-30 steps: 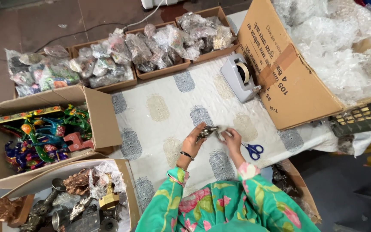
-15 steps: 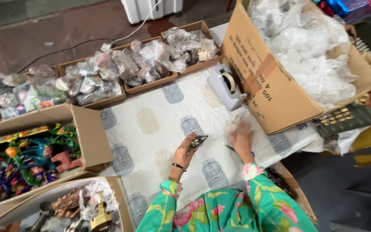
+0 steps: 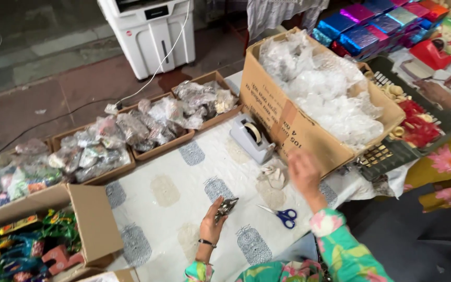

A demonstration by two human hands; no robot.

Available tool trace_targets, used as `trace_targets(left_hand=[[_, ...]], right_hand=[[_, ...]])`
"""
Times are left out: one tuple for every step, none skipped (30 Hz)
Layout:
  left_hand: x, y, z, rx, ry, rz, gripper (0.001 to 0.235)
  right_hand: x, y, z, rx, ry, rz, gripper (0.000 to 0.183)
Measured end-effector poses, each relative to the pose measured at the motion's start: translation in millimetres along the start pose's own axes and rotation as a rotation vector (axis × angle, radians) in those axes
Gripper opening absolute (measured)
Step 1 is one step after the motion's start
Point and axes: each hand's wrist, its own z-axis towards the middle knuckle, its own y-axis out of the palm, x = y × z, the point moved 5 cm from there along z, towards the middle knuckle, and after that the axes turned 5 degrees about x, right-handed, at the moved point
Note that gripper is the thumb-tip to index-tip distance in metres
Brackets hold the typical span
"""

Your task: Wrapping small metal figurines in protective plastic and bubble wrap for packing and shipping.

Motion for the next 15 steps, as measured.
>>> trace_targets(left_hand=[[3.6, -0.6, 2.5, -0.007, 0.009, 0.0, 0.071], [4.9, -1.5, 2.8, -0.016, -0.023, -0.001, 0.072], [6.0, -2.7, 3.0, -0.026, -0.055, -0.003, 0.073], [8.2, -1.7, 3.0, -0.03, -0.052, -0.003, 0.073], [9.0, -0.9, 2.9, -0.035, -0.072, 0.002, 0.073], [9.0, -1.4, 2.7, -0.038, -0.093, 0.008, 0.073], [9.4, -0.8, 3.5, -0.04, -0.091, 0.009, 0.073], [10.5, -0.7, 4.6, -0.033, -0.084, 0.02, 0.073], [11.7, -0.4, 5.5, -0.025, -0.076, 0.03, 0.073], [11.9, -1.6, 2.7, -0.029, -0.079, 0.035, 0.073], [12.2, -2.8, -0.1, -0.03, -0.085, 0.038, 0.073], [13.8, -2.8, 1.6, -0.03, -0.083, 0.038, 0.073], [13.1, -4.0, 1.7, -0.033, -0.079, 0.04, 0.073], [12.8, -2.5, 3.3, -0.032, -0.08, 0.032, 0.074], [12.1, -0.2, 5.2, -0.031, -0.082, 0.024, 0.074]], right_hand=[[9.8, -10.9, 23.0, 0.008, 0.004, -0.006, 0.019], [18.2, -26.2, 44.9, 0.098, -0.006, -0.079, 0.016], [26.1, -41.6, 66.0, 0.188, -0.018, -0.152, 0.013], [33.0, -45.2, 76.0, 0.19, -0.015, -0.156, 0.013], [40.9, -48.6, 85.8, 0.187, 0.01, -0.18, 0.015], [48.2, -50.4, 95.6, 0.184, 0.035, -0.201, 0.017], [54.6, -44.2, 93.0, 0.186, 0.037, -0.202, 0.017], [62.6, -34.4, 91.7, 0.116, 0.057, -0.316, 0.019], [71.0, -24.8, 89.9, 0.045, 0.077, -0.429, 0.02], [68.7, -24.8, 88.4, 0.042, 0.082, -0.426, 0.02], [68.7, -24.4, 86.6, 0.02, 0.132, -0.43, 0.019], [70.0, -25.1, 88.5, 0.005, 0.179, -0.436, 0.017], [69.2, -23.5, 88.1, 0.009, 0.182, -0.436, 0.017], [69.9, -23.5, 88.2, 0.002, 0.173, -0.442, 0.018], [71.4, -23.2, 88.2, -0.004, 0.165, -0.448, 0.02]])
